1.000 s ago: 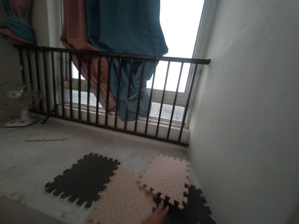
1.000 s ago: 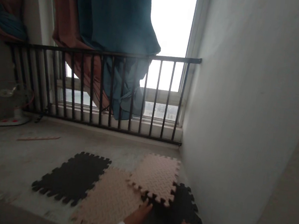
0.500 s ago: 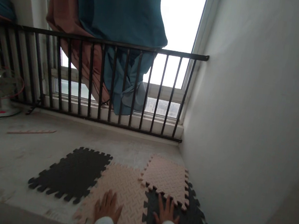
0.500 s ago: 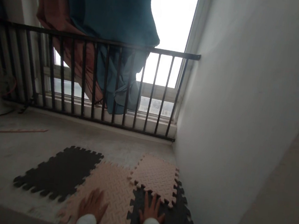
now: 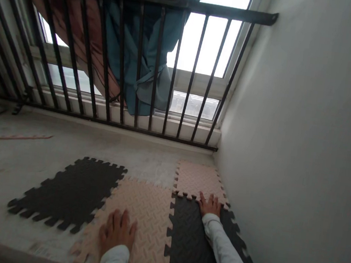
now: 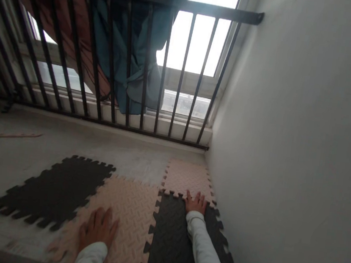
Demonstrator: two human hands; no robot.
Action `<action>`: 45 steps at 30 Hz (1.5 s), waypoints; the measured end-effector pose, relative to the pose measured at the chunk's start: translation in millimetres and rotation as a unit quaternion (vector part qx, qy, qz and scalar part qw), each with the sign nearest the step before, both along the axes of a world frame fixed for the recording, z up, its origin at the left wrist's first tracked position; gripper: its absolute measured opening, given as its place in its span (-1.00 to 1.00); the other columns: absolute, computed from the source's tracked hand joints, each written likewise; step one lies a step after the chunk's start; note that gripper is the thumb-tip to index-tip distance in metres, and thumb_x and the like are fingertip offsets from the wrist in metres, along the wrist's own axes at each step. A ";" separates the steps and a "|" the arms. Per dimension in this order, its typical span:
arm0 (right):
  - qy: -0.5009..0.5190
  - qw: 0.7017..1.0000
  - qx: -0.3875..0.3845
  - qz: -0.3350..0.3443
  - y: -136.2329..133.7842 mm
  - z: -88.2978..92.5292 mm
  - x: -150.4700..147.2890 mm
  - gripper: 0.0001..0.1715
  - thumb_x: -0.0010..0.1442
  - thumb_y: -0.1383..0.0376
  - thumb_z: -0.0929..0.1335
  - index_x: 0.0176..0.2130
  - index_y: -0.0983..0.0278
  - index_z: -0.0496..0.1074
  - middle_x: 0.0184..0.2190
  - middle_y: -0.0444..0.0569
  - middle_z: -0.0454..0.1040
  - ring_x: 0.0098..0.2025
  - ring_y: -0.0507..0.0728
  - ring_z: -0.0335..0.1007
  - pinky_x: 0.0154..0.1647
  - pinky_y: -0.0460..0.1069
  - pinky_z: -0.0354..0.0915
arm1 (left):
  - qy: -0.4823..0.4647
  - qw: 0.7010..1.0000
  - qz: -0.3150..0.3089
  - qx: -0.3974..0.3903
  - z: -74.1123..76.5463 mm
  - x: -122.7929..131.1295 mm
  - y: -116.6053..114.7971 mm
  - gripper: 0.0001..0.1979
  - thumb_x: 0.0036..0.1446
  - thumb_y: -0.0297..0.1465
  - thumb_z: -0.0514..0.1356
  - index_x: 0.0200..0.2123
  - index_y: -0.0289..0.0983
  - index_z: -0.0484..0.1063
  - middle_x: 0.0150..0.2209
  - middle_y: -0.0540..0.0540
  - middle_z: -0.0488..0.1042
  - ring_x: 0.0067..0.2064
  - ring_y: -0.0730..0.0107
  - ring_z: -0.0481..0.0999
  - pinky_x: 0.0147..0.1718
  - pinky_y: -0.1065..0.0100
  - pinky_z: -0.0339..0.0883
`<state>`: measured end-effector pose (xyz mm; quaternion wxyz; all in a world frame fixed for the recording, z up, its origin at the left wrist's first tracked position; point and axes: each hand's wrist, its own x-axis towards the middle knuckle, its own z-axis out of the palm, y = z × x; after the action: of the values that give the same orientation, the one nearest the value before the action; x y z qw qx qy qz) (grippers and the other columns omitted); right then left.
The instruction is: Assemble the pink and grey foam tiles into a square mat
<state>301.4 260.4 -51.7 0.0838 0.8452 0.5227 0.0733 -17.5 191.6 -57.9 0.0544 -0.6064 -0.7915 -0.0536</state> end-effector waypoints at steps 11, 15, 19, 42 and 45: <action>0.011 1.000 -0.021 -0.001 20.1 8.0 14.1 -0.44 0.13 -0.03 0.02 0.12 -0.12 -0.13 0.20 -0.01 -0.06 0.20 0.27 -0.22 0.07 0.21 -0.23 | 0.021 0.999 0.016 -0.040 0.1 0.6 2.7 -0.49 0.05 -0.18 -0.13 0.09 -0.16 0.11 0.17 -0.15 0.04 0.17 0.16 -0.04 0.04 0.01 -0.15; 0.028 0.999 -0.022 -0.014 20.0 14.1 8.2 -0.45 0.12 -0.03 0.03 0.12 -0.14 -0.11 0.20 -0.01 -0.08 0.20 0.25 -0.23 0.06 0.17 -0.21 | 0.021 0.999 0.016 -0.034 0.4 1.8 2.2 -0.50 0.05 -0.20 -0.12 0.08 -0.16 0.12 0.17 -0.15 0.05 0.17 0.15 -0.03 0.04 0.00 -0.15; 0.039 0.999 -0.027 -0.014 21.8 16.4 4.7 -0.45 0.11 -0.04 0.03 0.11 -0.16 -0.11 0.20 -0.02 -0.08 0.20 0.25 -0.24 0.04 0.18 -0.20 | 0.024 0.999 0.017 -0.031 -0.4 1.9 2.0 -0.50 0.06 -0.20 -0.13 0.09 -0.17 0.12 0.16 -0.16 0.05 0.18 0.14 -0.04 0.04 -0.01 -0.15; 0.100 0.990 -0.090 0.034 21.9 27.0 -6.6 -0.23 0.07 -0.10 0.03 0.17 0.20 -0.09 0.18 0.15 -0.07 0.18 0.31 -0.17 0.09 0.29 -0.25 | -0.001 1.000 0.005 -0.014 5.2 3.3 -0.8 -0.50 0.05 -0.22 -0.11 0.08 -0.20 0.14 0.16 -0.19 0.06 0.17 0.12 -0.03 0.04 -0.02 -0.15; 0.125 0.981 -0.076 0.124 33.1 30.7 -29.8 -0.36 0.12 0.01 0.06 0.15 0.16 -0.02 0.15 0.06 0.06 0.15 0.17 -0.06 0.10 0.10 -0.12 | -0.006 1.000 0.008 -0.005 5.9 4.1 -0.8 -0.51 0.06 -0.23 -0.12 0.08 -0.21 0.14 0.16 -0.19 0.07 0.17 0.12 -0.03 0.04 -0.03 -0.16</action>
<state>271.6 293.4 -21.0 0.0722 0.7676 0.6336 -0.0635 -13.4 190.8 -52.0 0.0471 -0.6000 -0.7969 -0.0528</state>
